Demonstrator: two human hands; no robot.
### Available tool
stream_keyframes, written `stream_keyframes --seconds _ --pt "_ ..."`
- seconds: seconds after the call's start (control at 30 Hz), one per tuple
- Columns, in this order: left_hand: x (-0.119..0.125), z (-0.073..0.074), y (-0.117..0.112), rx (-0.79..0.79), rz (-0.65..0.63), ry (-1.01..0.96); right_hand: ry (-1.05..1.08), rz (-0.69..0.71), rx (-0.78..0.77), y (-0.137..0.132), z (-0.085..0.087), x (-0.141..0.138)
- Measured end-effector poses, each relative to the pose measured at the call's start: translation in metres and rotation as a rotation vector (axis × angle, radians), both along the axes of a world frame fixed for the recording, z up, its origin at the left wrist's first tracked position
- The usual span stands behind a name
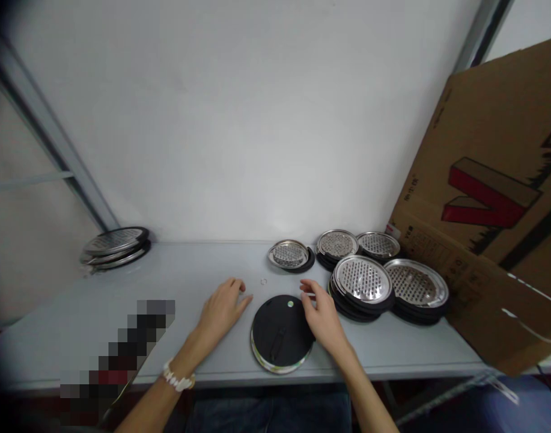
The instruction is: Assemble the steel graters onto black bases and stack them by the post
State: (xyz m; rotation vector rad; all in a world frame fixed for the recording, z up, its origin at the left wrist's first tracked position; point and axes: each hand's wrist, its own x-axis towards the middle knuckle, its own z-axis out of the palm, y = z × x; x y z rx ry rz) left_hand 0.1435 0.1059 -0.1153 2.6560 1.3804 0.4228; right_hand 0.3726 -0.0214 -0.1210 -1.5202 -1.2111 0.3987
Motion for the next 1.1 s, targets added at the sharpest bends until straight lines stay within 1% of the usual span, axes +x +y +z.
stream_keyframes --seconds 0.07,0.13,0.27,0.37,0.43,0.53,0.6,0.67,0.73,0.83,0.87,0.9,0.97,1.03,1.1 --pt "-0.002 0.001 0.0 -0.033 0.004 0.029 0.002 -0.008 0.023 -0.002 0.006 -0.002" --pt "-0.004 0.0 0.002 -0.103 -0.029 0.042 -0.003 -0.01 0.032 -0.004 0.013 -0.006" --pt "-0.005 -0.003 0.006 -0.222 -0.053 -0.086 -0.028 0.016 0.019 -0.008 0.024 -0.013" --pt "0.001 0.004 0.003 -0.283 -0.063 -0.161 -0.054 0.068 0.017 -0.01 0.026 -0.02" --pt "0.01 0.012 -0.002 -0.346 -0.123 -0.282 -0.115 0.117 0.024 -0.011 0.025 -0.026" --pt "0.028 0.024 -0.013 -0.529 -0.265 -0.551 -0.289 0.227 0.032 -0.01 0.02 -0.036" --pt "0.041 0.028 -0.017 -0.67 -0.337 -0.671 -0.422 0.245 0.021 -0.01 0.017 -0.039" --pt "0.05 0.03 -0.017 -0.811 -0.393 -0.74 -0.534 0.199 0.008 -0.009 0.015 -0.039" --pt "0.057 0.031 -0.016 -0.93 -0.433 -0.772 -0.602 0.149 0.009 -0.01 0.016 -0.036" --pt "0.062 0.033 -0.008 -1.028 -0.46 -0.779 -0.651 0.143 0.011 -0.012 0.019 -0.028" --pt "0.064 0.033 -0.004 -1.029 -0.466 -0.752 -0.661 0.143 0.006 -0.013 0.021 -0.025" --pt "0.065 0.034 0.001 -0.981 -0.461 -0.695 -0.665 0.139 -0.001 -0.013 0.022 -0.023" --pt "0.066 0.034 0.016 -0.771 -0.402 -0.53 -0.638 0.109 -0.013 -0.014 0.024 -0.02" --pt "0.066 0.033 0.036 -0.517 -0.298 -0.378 -0.553 0.076 -0.018 -0.014 0.027 -0.019" --pt "0.064 0.029 0.056 -0.403 -0.228 -0.297 -0.428 0.054 -0.024 -0.014 0.029 -0.018"
